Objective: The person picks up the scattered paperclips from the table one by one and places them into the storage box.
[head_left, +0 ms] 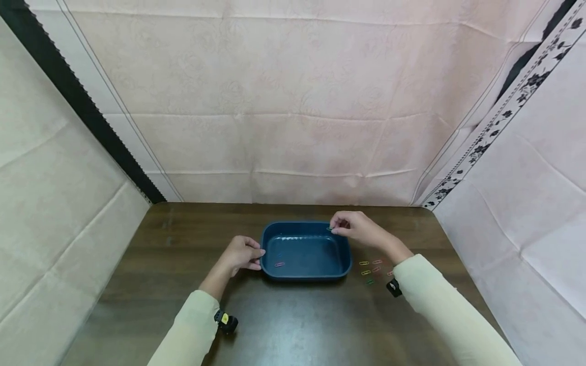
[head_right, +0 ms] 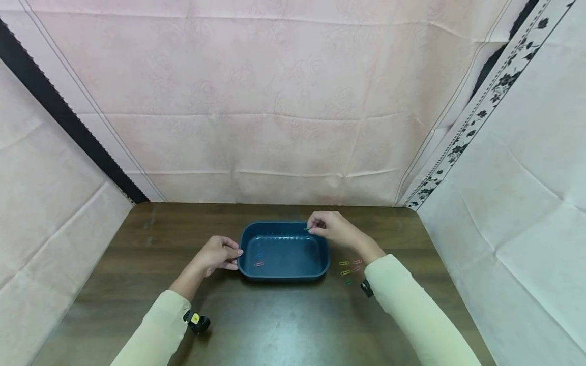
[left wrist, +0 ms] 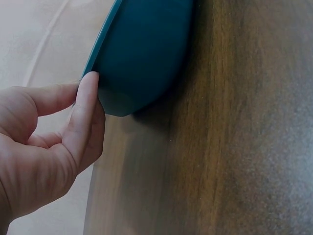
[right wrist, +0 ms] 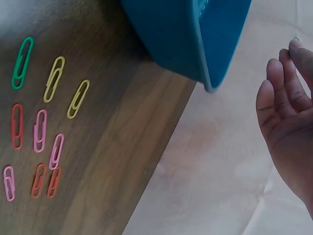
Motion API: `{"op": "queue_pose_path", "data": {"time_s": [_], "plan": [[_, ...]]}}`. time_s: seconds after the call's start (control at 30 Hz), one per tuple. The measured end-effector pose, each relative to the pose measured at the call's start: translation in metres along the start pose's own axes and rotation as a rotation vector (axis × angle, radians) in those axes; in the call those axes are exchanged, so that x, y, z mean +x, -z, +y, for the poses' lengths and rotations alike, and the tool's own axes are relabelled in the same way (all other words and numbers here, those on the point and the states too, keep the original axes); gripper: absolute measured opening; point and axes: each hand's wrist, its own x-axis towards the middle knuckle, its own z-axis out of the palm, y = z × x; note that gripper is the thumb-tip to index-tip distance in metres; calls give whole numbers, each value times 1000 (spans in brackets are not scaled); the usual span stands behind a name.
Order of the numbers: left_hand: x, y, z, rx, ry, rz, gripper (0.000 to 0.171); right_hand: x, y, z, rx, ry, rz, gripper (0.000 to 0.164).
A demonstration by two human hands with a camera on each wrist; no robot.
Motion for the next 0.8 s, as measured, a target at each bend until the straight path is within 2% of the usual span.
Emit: {"op": "queue_pose_path", "data": {"time_s": [0.23,0.53,0.8], "plan": [[1,1,-4,4,-9,7,18,16,-9,-9,-30,4,-50,7],[2,1,-2,-2,-2,5,19,34,-18,-15,-68,70,-102,8],[3,2,-3,3,4,0,18,51,-28,-27,-101,58,-161,8]]}}
